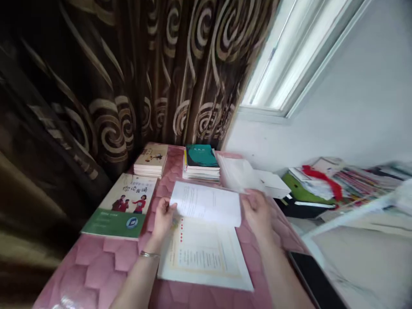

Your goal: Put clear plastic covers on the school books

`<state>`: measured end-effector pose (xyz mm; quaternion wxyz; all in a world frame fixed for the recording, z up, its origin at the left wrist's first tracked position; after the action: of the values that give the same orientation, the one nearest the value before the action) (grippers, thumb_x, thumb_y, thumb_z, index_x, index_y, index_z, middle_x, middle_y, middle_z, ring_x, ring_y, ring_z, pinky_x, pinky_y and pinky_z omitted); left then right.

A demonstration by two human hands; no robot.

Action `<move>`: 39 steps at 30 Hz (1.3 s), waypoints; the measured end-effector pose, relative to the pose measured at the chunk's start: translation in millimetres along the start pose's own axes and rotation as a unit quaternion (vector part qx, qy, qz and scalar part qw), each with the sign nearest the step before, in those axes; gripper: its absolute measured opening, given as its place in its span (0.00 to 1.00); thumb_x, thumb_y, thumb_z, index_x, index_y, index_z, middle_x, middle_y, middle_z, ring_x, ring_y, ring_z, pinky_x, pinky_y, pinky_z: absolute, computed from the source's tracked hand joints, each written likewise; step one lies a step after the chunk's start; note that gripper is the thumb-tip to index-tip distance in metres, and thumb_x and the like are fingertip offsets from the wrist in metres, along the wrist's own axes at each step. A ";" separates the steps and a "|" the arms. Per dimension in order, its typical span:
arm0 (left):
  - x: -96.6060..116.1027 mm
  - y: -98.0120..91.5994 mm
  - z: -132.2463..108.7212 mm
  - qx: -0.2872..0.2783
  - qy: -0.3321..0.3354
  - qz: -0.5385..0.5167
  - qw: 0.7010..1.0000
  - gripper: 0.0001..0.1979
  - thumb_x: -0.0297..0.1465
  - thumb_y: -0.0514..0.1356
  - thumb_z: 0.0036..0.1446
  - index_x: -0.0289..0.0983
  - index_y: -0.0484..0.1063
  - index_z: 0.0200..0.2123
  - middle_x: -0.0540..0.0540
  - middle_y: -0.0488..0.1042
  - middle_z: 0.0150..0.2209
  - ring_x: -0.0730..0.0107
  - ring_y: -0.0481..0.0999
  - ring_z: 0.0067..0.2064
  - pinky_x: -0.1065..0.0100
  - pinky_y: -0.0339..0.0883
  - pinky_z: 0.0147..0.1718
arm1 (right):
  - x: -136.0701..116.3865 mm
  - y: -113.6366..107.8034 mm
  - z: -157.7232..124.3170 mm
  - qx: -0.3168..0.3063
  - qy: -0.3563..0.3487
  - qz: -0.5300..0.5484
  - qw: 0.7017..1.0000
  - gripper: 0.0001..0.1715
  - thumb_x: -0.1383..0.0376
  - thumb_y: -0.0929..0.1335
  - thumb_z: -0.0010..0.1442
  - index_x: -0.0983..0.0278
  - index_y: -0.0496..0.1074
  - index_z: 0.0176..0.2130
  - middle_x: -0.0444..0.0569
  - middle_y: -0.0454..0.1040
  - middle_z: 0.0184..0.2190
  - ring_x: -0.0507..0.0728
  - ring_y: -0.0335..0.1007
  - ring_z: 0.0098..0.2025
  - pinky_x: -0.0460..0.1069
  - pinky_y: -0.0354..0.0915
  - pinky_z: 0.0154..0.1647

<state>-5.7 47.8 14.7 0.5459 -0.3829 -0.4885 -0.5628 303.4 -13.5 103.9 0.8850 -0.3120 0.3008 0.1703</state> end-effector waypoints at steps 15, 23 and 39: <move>-2.8 -5.2 0.8 0.073 -0.056 0.025 0.995 0.16 0.42 0.64 0.45 0.35 0.71 0.27 0.46 0.75 0.27 0.67 0.72 0.29 0.69 0.64 0.31 | -142.0 156.0 61.4 -0.469 -0.136 0.000 0.873 0.09 0.64 0.67 0.57 0.65 0.78 0.31 0.44 0.77 0.28 0.52 0.69 0.31 0.43 0.58 0.31; -5.3 -3.5 7.9 0.095 -0.054 0.064 0.992 0.17 0.43 0.63 0.46 0.33 0.72 0.26 0.46 0.75 0.24 0.67 0.71 0.27 0.69 0.62 0.29 | -159.5 138.6 59.5 -0.471 -0.186 -0.024 0.862 0.14 0.62 0.65 0.60 0.64 0.76 0.28 0.42 0.73 0.22 0.50 0.65 0.26 0.44 0.53 0.27; 0.6 -2.4 3.2 0.088 -0.009 0.152 0.984 0.17 0.46 0.56 0.51 0.39 0.63 0.23 0.51 0.67 0.20 0.70 0.66 0.23 0.70 0.58 0.24 | -175.7 139.6 51.8 -0.568 -0.218 -0.017 0.794 0.11 0.66 0.63 0.62 0.66 0.75 0.37 0.45 0.75 0.31 0.51 0.65 0.31 0.44 0.56 0.33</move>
<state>-8.5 50.6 15.7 0.6524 -0.4077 -0.4773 -0.4246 123.5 104.8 185.6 0.5937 -0.7180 -0.0558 0.3590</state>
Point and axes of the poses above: each hand's wrist, its own z-axis towards the middle knuckle, its own y-axis out of the palm, x = y × z, the point moved 5 cm from there along z, towards the middle knuckle
